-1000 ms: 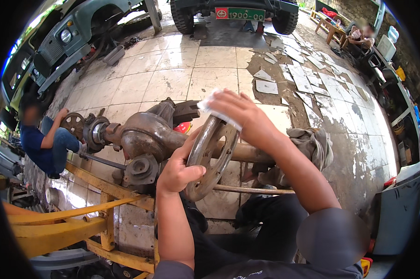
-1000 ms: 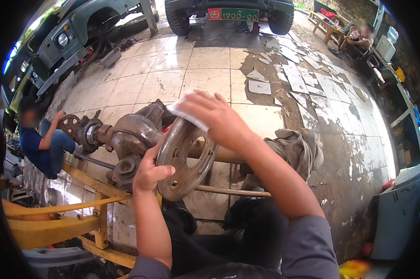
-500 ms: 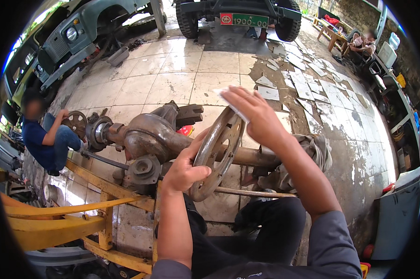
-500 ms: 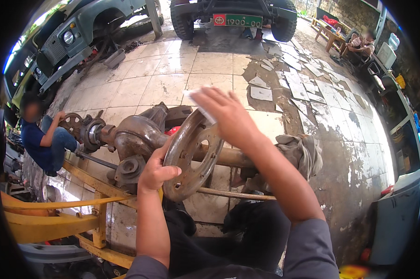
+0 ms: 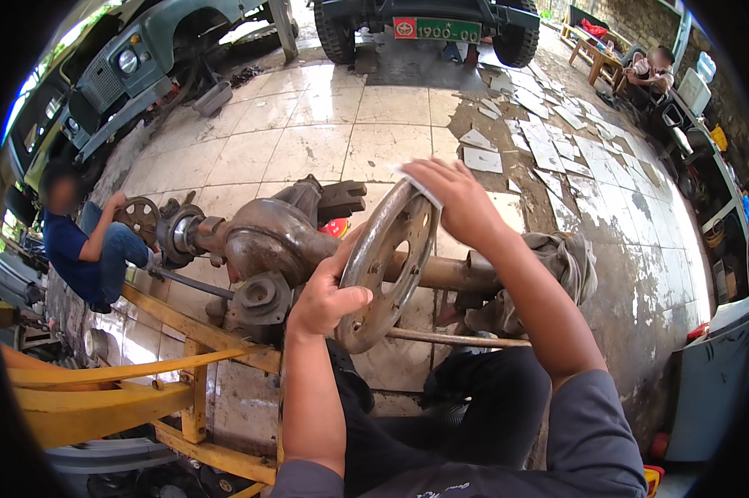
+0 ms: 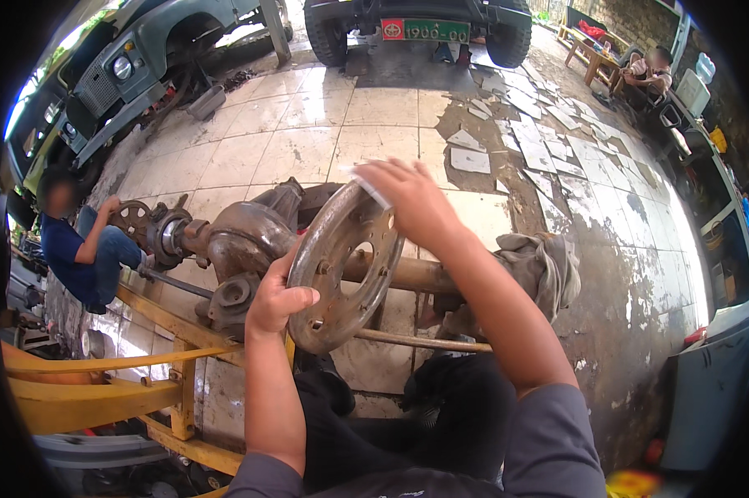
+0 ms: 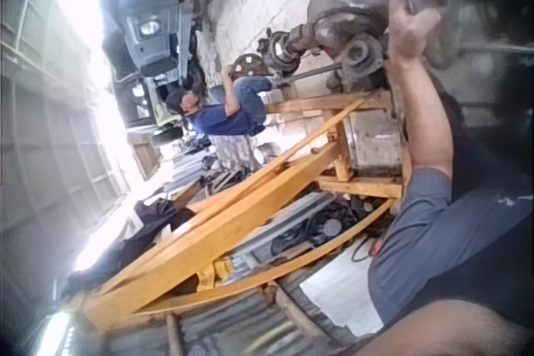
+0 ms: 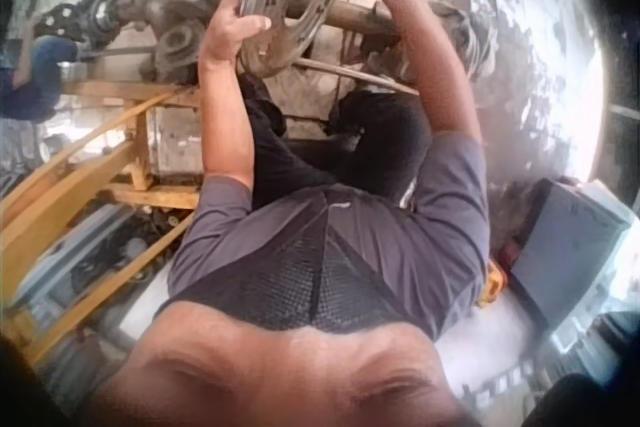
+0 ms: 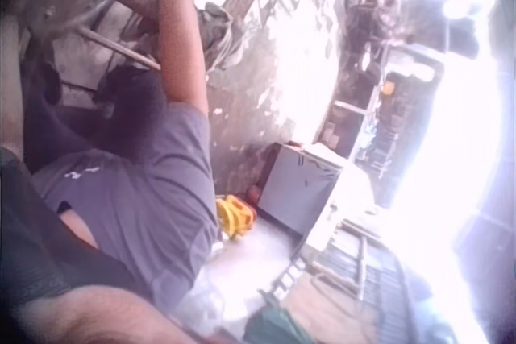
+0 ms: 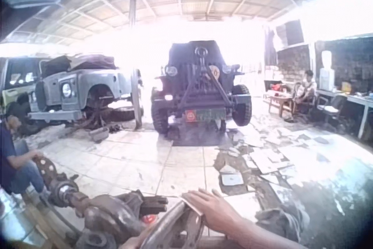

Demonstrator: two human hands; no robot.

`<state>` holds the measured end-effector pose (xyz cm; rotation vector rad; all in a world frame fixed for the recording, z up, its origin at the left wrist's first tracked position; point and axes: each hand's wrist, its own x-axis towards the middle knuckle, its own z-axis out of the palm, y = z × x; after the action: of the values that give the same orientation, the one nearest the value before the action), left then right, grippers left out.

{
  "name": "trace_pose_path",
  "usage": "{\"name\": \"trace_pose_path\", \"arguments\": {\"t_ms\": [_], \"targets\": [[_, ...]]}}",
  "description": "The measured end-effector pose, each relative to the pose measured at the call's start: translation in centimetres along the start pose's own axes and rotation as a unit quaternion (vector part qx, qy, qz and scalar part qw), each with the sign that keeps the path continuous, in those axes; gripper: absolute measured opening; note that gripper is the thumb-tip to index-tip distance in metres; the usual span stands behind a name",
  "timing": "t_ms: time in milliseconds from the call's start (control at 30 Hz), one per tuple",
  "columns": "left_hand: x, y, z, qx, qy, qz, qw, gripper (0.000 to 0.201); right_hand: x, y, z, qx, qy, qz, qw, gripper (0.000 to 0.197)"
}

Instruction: The person scrubs a circular metal brake drum with a small abrasive pad, focusing on the inner rim and bolt holes. They rotate the part to reach different areas and continue scrubbing until the end of the clip.

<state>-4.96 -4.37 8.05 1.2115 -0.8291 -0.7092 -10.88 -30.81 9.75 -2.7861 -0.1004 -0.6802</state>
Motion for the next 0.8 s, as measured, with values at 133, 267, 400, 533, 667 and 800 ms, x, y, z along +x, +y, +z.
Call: {"name": "trace_pose_path", "arguments": {"t_ms": [133,267,400,533,667,800], "targets": [[-0.2,0.1,-0.2,0.004,0.014,-0.012,1.000,0.092,0.2,0.2,-1.4,0.137,0.010,0.133,0.982,0.077],[-0.7,-0.1,-0.1,-0.008,0.030,-0.042,0.999,0.092,0.4,-1.9,-0.2,0.042,0.011,-0.048,0.998,0.084],[-0.3,0.4,0.2,-0.010,0.039,-0.050,0.998,0.091,0.0,2.2,-0.3,0.122,-0.038,0.099,0.987,0.082],[-0.8,0.4,-0.4,0.004,0.061,-0.058,0.996,0.090,-0.5,0.0,0.0,0.238,0.028,0.101,0.966,0.085],[-0.9,-0.1,-0.8,0.011,0.071,-0.059,0.996,0.083,-0.4,0.6,1.5,0.169,0.006,-0.002,0.986,0.083],[-1.0,-0.1,-0.8,0.006,0.112,-0.067,0.991,0.080,0.5,0.5,1.3,0.089,0.024,-0.036,0.995,0.071]]}}
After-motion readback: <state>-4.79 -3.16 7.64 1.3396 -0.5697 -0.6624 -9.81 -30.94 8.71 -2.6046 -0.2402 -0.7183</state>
